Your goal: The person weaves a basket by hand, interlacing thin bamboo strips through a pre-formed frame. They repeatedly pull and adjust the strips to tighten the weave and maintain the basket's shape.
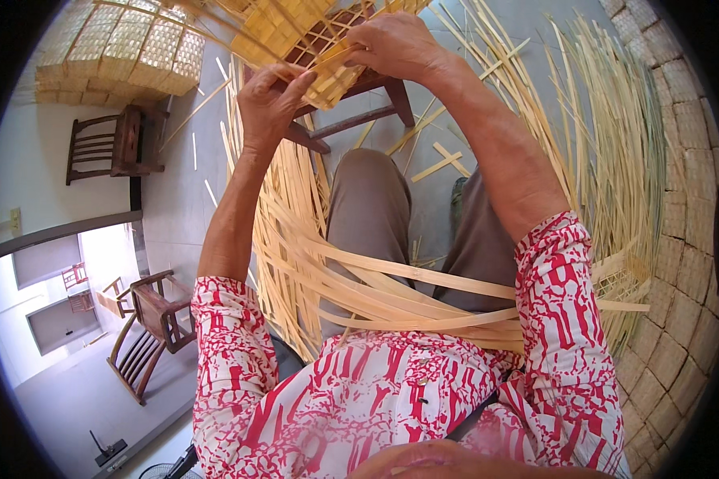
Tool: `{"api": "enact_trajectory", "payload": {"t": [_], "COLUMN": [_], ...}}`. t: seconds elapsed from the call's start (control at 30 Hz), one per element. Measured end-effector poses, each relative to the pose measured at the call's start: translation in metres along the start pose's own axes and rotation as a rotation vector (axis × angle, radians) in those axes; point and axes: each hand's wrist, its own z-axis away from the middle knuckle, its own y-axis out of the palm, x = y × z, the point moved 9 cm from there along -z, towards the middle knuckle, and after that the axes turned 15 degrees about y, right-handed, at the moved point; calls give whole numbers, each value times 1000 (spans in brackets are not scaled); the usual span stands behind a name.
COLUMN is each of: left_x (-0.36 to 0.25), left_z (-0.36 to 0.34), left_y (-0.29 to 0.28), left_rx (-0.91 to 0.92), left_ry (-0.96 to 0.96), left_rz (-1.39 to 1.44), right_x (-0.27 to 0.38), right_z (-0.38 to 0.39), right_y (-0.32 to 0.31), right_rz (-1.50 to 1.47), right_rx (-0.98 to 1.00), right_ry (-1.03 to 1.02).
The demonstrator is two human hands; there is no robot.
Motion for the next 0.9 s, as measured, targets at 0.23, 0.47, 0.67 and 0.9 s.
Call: {"api": "enact_trajectory", "payload": {"t": [0.23,0.47,0.67,0.9], "left_x": [38,31,32,23], "left_z": [11,-4,-1,1], "left_y": [-1,14,16,13], "left_rx": [-138,-102,-140,-131], "left_ry": [-154,-75,-27,-3], "left_rz": [147,114,163,176], "right_x": [-61,-37,-48,-45], "right_z": [7,33,33,43], "right_y": [5,86,86,86], "right_rz": [-90,-1342,-1848,-2083], "right_rx": [-90,368,99,75], "right_ry": [388,785,1028,1021]}}
